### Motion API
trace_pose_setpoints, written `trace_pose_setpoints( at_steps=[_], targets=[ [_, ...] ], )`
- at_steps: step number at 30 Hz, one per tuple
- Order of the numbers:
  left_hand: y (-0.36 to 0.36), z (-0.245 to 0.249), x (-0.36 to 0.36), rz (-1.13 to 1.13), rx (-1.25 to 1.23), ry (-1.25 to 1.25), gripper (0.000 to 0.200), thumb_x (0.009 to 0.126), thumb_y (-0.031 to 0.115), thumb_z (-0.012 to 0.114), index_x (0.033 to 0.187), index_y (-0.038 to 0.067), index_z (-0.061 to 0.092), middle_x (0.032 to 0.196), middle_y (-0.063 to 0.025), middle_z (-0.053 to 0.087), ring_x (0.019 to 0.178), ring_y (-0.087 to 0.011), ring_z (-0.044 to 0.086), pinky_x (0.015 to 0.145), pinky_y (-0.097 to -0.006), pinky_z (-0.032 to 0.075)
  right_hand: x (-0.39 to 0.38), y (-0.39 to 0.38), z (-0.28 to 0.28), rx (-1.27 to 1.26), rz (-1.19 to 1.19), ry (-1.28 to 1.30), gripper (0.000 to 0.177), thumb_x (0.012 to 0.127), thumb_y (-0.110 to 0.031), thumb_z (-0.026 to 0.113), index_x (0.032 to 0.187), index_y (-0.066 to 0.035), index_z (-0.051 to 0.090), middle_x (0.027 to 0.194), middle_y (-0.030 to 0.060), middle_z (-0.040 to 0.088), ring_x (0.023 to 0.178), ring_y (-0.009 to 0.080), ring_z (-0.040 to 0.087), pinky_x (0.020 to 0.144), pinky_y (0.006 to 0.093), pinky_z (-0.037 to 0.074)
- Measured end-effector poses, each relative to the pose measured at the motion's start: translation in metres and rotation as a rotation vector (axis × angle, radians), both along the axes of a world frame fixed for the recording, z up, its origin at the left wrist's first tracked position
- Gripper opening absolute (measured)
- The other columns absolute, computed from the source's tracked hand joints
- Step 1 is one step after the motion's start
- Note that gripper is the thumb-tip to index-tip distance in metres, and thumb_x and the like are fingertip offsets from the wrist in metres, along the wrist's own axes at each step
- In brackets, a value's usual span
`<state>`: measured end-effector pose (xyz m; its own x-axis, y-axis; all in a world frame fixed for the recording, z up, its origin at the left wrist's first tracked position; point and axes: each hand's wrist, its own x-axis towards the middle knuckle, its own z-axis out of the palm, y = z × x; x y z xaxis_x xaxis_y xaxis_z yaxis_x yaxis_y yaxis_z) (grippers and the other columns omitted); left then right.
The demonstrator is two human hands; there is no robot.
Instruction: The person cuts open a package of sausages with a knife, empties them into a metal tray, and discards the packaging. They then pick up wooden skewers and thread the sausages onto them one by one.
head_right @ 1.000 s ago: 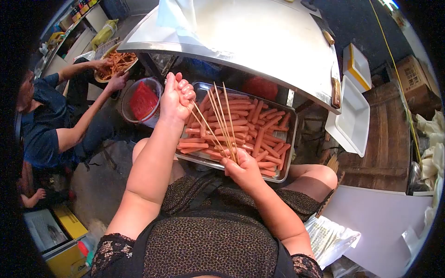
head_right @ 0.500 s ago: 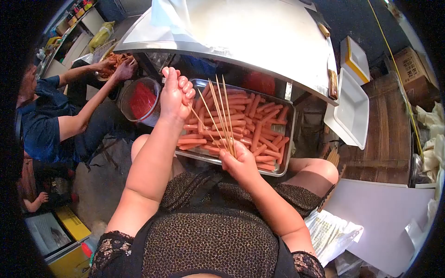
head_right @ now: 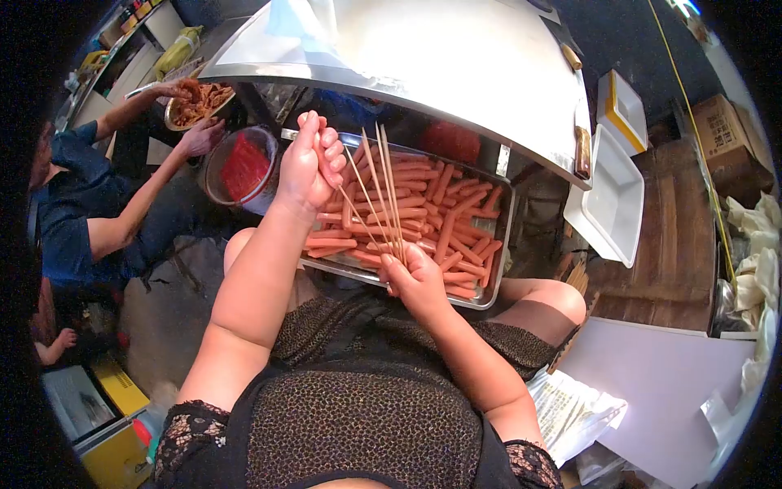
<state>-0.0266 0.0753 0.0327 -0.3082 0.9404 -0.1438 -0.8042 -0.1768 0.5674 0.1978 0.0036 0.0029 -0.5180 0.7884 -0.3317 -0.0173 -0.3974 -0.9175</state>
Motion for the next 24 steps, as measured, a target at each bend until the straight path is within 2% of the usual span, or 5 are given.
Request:
trace_pose_setpoints(
  at_steps=[5, 10, 12, 17, 24],
  targets=[
    [0.001, 0.002, 0.006, 0.028, -0.075, 0.049, 0.029, 0.09, 0.04, 0.059, 0.082, 0.017, 0.044, 0.063, 0.0044, 0.038, 0.05, -0.0061, 0.038, 0.038, -0.0192, 0.031, -0.002, -0.009, -0.011, 0.027, -0.04, 0.113, 0.014, 0.094, -0.016, 0.055, 0.104, -0.006, 0.054, 0.072, -0.0032, 0.052, 0.056, 0.0037, 0.045, 0.049, 0.0173, 0.035],
    [0.003, -0.005, 0.009, 0.053, -0.08, 0.029, 0.031, 0.091, 0.038, 0.059, 0.08, 0.016, 0.041, 0.064, 0.004, 0.039, 0.049, -0.0055, 0.037, 0.039, -0.0179, 0.031, 0.001, -0.011, -0.017, 0.037, -0.015, 0.023, 0.014, 0.093, -0.016, 0.056, 0.102, -0.006, 0.054, 0.07, -0.0035, 0.051, 0.056, 0.0037, 0.044, 0.049, 0.0177, 0.034],
    [0.003, -0.006, 0.011, 0.059, -0.064, 0.052, 0.033, 0.091, 0.04, 0.059, 0.081, 0.017, 0.038, 0.064, 0.0041, 0.038, 0.048, -0.0067, 0.036, 0.036, -0.0205, 0.027, 0.0, -0.011, -0.019, 0.02, -0.051, 0.037, 0.015, 0.093, -0.016, 0.056, 0.103, -0.005, 0.053, 0.069, -0.0036, 0.051, 0.056, 0.004, 0.044, 0.049, 0.0179, 0.034],
    [0.0, -0.011, 0.022, 0.014, -0.086, 0.039, 0.03, 0.093, 0.037, 0.056, 0.084, 0.015, 0.037, 0.065, 0.0031, 0.038, 0.05, -0.006, 0.037, 0.037, -0.0197, 0.029, -0.007, -0.006, -0.017, 0.043, -0.047, 0.083, 0.011, 0.094, -0.014, 0.054, 0.098, -0.004, 0.051, 0.064, -0.0018, 0.05, 0.05, 0.0054, 0.043, 0.046, 0.0189, 0.036],
    [-0.003, -0.008, 0.028, 0.039, -0.052, 0.037, 0.03, 0.094, 0.039, 0.053, 0.085, 0.015, 0.037, 0.065, 0.0033, 0.039, 0.049, -0.0061, 0.039, 0.036, -0.0203, 0.029, -0.015, -0.004, -0.015, 0.054, -0.056, 0.096, 0.011, 0.095, -0.013, 0.053, 0.1, -0.004, 0.05, 0.064, -0.002, 0.049, 0.05, 0.005, 0.043, 0.045, 0.0189, 0.036]
  ],
)
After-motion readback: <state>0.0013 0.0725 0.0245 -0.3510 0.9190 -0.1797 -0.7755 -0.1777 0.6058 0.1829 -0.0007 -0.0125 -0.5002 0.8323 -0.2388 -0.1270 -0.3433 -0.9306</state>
